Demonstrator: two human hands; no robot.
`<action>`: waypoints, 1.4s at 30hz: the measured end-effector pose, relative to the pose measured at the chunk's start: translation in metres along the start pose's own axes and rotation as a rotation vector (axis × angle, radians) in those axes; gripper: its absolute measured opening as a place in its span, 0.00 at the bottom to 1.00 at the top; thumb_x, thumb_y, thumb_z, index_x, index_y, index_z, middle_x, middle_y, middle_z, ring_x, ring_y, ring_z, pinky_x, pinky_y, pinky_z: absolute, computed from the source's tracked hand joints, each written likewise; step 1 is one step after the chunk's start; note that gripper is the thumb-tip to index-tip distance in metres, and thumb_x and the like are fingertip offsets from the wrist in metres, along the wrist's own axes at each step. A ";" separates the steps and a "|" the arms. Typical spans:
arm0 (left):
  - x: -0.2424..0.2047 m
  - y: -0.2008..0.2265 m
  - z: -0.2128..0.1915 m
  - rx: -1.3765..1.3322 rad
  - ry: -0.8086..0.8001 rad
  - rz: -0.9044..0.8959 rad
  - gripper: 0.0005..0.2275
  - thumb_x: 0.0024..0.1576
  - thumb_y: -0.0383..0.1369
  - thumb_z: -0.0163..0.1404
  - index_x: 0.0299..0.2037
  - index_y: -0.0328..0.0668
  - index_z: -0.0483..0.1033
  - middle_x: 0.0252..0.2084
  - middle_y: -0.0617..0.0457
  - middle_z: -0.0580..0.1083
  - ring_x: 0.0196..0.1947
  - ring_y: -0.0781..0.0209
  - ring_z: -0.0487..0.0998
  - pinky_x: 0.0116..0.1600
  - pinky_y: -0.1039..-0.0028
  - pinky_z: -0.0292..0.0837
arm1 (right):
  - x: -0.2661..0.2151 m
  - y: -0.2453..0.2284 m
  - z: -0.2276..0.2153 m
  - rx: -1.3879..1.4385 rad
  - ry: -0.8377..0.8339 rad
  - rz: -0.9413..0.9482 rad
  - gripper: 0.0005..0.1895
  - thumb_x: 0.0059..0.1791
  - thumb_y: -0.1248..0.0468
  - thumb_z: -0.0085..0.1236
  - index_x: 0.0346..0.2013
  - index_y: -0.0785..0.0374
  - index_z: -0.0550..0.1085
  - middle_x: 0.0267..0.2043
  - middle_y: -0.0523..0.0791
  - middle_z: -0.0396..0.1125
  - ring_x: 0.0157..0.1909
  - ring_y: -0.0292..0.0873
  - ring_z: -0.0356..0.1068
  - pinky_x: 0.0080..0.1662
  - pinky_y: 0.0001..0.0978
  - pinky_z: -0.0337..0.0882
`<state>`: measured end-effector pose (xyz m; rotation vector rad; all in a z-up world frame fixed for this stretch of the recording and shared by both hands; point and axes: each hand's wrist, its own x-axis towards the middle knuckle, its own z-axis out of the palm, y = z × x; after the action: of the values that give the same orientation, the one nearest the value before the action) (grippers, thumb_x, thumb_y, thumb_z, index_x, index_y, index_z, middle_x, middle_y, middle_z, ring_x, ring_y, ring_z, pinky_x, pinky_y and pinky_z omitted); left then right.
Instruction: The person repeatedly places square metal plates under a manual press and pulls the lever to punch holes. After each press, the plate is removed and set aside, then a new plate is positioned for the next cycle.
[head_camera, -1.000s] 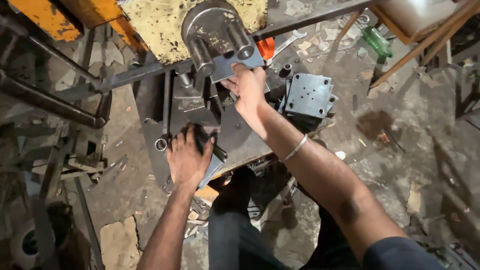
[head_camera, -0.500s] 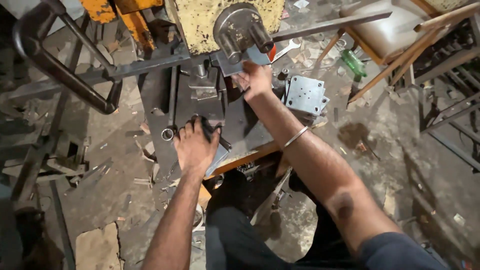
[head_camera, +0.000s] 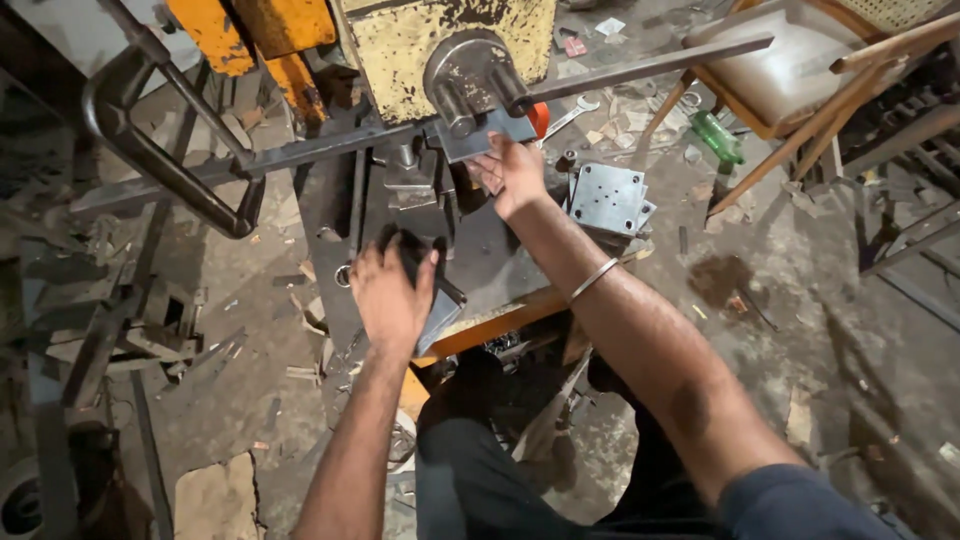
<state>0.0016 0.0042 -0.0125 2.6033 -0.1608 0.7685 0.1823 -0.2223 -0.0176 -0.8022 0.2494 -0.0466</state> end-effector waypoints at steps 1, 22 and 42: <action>0.001 0.010 -0.010 0.003 0.000 0.005 0.27 0.59 0.51 0.52 0.60 0.36 0.74 0.61 0.35 0.71 0.63 0.39 0.68 0.69 0.50 0.55 | -0.003 -0.001 0.003 0.006 0.000 -0.002 0.09 0.51 0.62 0.54 0.45 0.61 0.71 0.36 0.49 0.75 0.30 0.45 0.77 0.23 0.25 0.67; -0.050 0.085 -0.014 -1.553 -0.229 -0.696 0.11 0.58 0.39 0.58 0.42 0.40 0.82 0.25 0.67 0.71 0.21 0.78 0.59 0.25 0.80 0.50 | -0.271 -0.068 -0.058 -1.410 -0.138 -0.235 0.16 0.52 0.54 0.64 0.40 0.66 0.75 0.35 0.47 0.71 0.37 0.47 0.71 0.38 0.41 0.71; -0.006 0.015 0.008 0.104 -0.185 0.006 0.29 0.56 0.50 0.52 0.62 0.38 0.72 0.59 0.37 0.68 0.60 0.37 0.65 0.66 0.47 0.55 | -0.080 -0.022 -0.008 0.020 0.160 -0.047 0.06 0.52 0.68 0.56 0.43 0.64 0.71 0.31 0.45 0.68 0.25 0.42 0.68 0.30 0.38 0.78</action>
<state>-0.0026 -0.0130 -0.0161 2.7725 -0.1879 0.5500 0.1044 -0.2320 0.0092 -0.7850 0.3804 -0.1578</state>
